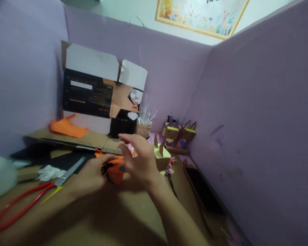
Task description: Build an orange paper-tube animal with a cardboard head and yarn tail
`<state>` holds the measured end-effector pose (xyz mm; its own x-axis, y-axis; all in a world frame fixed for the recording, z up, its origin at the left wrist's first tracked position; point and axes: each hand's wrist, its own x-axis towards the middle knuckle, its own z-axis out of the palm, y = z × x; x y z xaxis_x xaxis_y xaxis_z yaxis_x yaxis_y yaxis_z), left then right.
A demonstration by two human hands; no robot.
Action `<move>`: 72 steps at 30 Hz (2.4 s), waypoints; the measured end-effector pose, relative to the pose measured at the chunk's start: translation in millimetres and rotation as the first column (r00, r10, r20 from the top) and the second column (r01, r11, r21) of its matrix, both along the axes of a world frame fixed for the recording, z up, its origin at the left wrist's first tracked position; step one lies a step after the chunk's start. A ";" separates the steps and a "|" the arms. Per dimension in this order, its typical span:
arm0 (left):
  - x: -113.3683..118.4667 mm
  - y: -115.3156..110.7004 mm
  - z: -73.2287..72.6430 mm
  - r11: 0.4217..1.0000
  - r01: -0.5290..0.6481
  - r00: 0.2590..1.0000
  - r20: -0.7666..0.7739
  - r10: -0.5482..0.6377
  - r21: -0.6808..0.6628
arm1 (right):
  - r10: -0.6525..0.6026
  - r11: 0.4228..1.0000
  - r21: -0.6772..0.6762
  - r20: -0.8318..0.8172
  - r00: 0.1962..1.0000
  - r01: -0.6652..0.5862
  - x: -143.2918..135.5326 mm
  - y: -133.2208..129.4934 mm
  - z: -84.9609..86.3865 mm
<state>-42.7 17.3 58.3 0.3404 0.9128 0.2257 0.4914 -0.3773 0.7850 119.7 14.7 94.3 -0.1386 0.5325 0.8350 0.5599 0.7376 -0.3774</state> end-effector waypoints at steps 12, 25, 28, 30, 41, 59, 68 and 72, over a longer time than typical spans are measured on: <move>-9.0 13.2 2.6 0.988 0.150 0.985 0.094 -0.145 -0.042 | -0.139 0.839 -0.465 -0.684 0.716 -0.282 97.7 -44.2 -73.7; -5.3 36.0 -7.6 0.994 0.111 0.988 0.111 -0.110 -0.004 | -0.027 0.744 -0.555 -0.583 0.812 -0.373 86.5 -49.5 -74.1; -9.6 38.6 -10.5 0.990 0.138 0.978 0.159 -0.132 -0.026 | -0.143 0.773 -0.570 -0.582 0.800 -0.276 82.7 -43.8 -82.6; -15.5 40.3 -13.5 0.993 0.106 0.962 0.259 -0.086 -0.061 | -0.198 0.808 -0.551 -0.591 0.782 -0.212 80.9 -39.9 -88.1; -21.2 32.8 -9.4 0.916 -0.331 0.911 0.328 0.249 0.224 | -0.244 0.828 -0.550 -0.523 0.816 -0.105 63.3 -40.6 -84.5; -9.9 33.1 -14.4 0.670 -0.038 0.966 -0.145 0.215 0.741 | -0.273 0.817 -0.565 -0.556 0.785 -0.115 62.5 -43.5 -85.5; -19.0 45.5 -27.4 0.723 -0.269 0.924 -0.043 0.381 0.636 | -0.365 0.834 -0.545 -0.658 0.659 -0.082 60.0 -41.7 -86.4; -17.4 43.2 -37.0 0.812 -0.326 0.923 -0.024 0.385 0.484 | -0.450 0.840 -0.541 -0.656 0.606 0.038 63.9 -38.1 -87.2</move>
